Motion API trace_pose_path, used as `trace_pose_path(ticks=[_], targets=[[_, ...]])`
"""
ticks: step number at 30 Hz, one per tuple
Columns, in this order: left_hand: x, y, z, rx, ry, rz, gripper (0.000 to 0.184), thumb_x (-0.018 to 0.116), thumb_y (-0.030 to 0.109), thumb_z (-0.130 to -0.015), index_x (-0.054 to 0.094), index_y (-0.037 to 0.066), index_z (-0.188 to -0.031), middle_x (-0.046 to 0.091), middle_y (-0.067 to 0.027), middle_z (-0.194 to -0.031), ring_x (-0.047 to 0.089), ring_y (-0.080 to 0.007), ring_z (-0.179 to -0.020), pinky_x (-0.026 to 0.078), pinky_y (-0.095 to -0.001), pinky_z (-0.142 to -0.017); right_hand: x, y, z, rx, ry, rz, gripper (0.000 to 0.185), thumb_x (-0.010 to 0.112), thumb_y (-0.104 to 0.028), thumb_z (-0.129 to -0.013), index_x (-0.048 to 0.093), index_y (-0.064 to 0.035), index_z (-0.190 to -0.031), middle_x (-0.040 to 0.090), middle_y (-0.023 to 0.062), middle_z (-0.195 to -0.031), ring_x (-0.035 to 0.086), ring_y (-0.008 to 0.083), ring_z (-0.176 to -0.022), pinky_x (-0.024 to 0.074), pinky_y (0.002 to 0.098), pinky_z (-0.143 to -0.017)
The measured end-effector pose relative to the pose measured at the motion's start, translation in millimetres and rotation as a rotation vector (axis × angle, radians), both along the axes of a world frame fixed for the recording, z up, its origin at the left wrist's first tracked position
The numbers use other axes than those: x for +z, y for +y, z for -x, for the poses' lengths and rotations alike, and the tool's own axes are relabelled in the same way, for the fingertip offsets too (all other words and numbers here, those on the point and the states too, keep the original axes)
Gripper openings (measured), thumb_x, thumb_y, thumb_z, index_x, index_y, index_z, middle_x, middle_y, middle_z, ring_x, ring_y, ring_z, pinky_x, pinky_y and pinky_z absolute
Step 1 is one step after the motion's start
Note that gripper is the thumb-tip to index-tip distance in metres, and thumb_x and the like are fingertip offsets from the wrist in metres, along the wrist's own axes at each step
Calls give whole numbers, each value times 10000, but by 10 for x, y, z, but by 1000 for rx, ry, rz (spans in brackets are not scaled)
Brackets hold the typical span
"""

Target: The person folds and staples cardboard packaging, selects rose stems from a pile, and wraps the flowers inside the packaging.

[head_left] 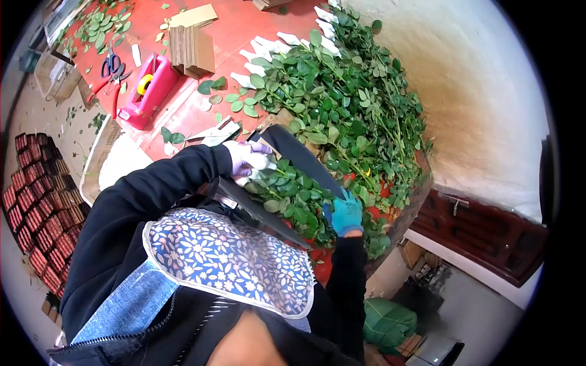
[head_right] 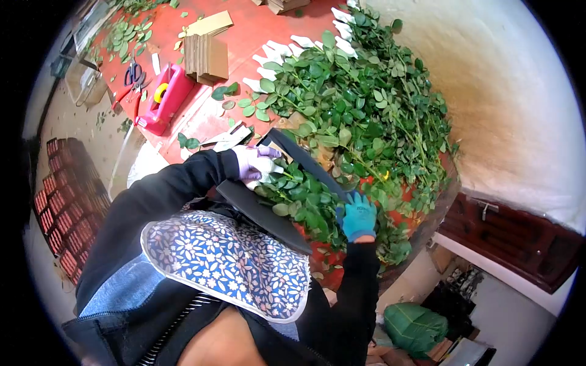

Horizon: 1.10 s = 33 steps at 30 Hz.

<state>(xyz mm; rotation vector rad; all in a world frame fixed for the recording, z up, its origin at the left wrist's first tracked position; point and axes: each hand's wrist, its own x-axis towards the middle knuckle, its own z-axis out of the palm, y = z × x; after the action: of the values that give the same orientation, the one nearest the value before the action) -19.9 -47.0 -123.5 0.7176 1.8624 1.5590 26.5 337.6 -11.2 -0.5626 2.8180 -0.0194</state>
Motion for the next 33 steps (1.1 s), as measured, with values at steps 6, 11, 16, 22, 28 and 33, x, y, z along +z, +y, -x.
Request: trace_pose_path(ticks=[6, 11, 16, 22, 28, 33], targets=[[-195, 35, 27, -147, 865, 241, 408, 678, 219, -749, 647, 159, -1151, 614, -58, -1032, 488, -318, -1262, 558, -396, -801, 1413, -1004, -28, -45, -307, 230, 306, 678, -295, -834, 675, -91, -1061, 696, 108, -978, 665, 302, -886, 516, 389, -777], [63, 2, 98, -194, 897, 72, 525, 707, 234, -705, 609, 137, -1211, 545, -60, -890, 496, -331, -1211, 547, -404, -804, 491, -1550, 168, 225, -91, 225, 465, 570, -306, -912, 506, -40, -1288, 627, 163, -1171, 654, 341, -802, 514, 430, -686], [160, -52, 18, -92, 467, 189, 472, 698, 141, -724, 595, 84, -1182, 540, -127, -1250, 510, -321, -1220, 494, -388, -960, -338, -1379, 127, 149, -74, -67, 284, 580, -287, -897, 586, -62, -1069, 663, 157, -902, 656, 324, -699, 512, 446, -615], [203, -54, -111, 23, 438, 216, 403, 707, 108, -734, 533, 53, -1093, 505, -128, -1231, 578, -345, -1028, 497, -396, -860, -278, -1343, 67, -4, 243, 25, 182, 602, -276, -865, 592, -95, -889, 648, 115, -720, 651, 304, -641, 512, 436, -577], [234, -95, -42, -48, 401, 228, 375, 706, 123, -755, 548, 53, -1088, 545, -122, -1152, 597, -316, -951, 499, -411, -778, -538, -1440, 57, -93, 195, -79, 218, 583, -302, -891, 600, -93, -952, 659, 123, -792, 659, 290, -687, 526, 431, -603], [518, -169, -100, 358, 321, 134, 216, 683, 81, -818, 557, 63, -993, 588, -99, -926, 606, -273, -818, 492, -349, -717, -549, -1360, -50, -133, 252, 12, 293, 575, -342, -909, 595, -85, -1050, 661, 132, -896, 659, 310, -782, 529, 433, -654]])
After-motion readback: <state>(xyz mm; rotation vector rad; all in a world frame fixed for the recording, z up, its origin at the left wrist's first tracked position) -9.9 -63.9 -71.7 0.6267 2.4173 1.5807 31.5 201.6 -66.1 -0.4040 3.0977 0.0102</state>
